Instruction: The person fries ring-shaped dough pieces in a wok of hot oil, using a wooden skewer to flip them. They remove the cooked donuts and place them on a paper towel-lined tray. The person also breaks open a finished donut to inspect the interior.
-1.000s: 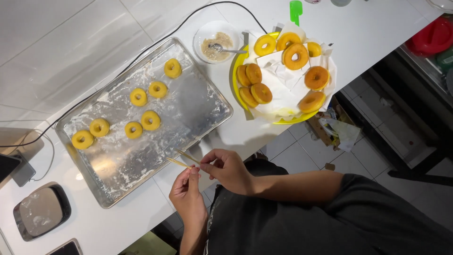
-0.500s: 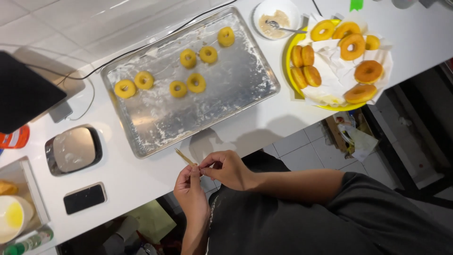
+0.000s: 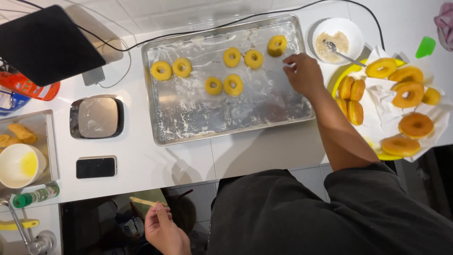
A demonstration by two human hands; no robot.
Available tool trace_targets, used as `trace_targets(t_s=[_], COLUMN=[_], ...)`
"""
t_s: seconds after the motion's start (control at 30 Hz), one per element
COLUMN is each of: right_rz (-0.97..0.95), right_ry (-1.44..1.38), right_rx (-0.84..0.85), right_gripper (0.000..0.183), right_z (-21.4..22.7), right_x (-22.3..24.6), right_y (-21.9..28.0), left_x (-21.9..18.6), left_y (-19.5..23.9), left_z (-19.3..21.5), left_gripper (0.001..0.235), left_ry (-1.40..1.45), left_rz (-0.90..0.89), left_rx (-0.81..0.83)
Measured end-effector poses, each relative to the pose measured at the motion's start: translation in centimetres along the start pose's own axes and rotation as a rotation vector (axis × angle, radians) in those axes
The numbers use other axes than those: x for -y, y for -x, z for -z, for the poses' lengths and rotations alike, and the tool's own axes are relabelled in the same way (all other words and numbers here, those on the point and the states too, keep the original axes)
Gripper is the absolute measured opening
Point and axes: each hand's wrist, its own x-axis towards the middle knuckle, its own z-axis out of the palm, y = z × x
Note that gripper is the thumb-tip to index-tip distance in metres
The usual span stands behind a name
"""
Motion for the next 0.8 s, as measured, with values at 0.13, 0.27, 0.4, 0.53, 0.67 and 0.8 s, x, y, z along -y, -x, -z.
trace_targets(t_s=[0.13, 0.27, 0.4, 0.53, 0.67, 0.8], right_rz=[0.091, 0.111, 0.167, 0.106, 0.035, 0.058], right_ry=[0.023, 0.123, 0.2, 0.148, 0.104, 0.072], right_rx=[0.031, 0.292, 0.381, 0.378, 0.391, 0.398], right_gripper=[0.025, 0.041, 0.05, 0.056, 0.037, 0.024], right_z=[-2.0, -6.0, -8.6, -9.3, -8.6, -8.1], right_x=[-1.9, -0.7, -0.6, -0.8, 0.6, 1.1], right_y=[-7.2, -12.0, -13.9, -14.3, -14.3, -13.8], left_x=[0.6, 0.1, -1.3, 0.2, 1.0, 1.8], left_y=[-0.1, 0.5, 1.6, 1.6, 1.9, 2.1], left_z=[-0.6, -1.7, -2.0, -0.6, 0.6, 1.8], left_gripper=[0.02, 0.021, 0.016, 0.016, 0.016, 0.018], left_ry=[-0.123, -0.096, -0.067, -0.007, -0.047, -0.056], left_rz=[-0.027, -0.02, 0.007, -0.023, -0.016, -0.047], left_rx=[-0.204, -0.222, -0.238, -0.29, -0.312, -0.331])
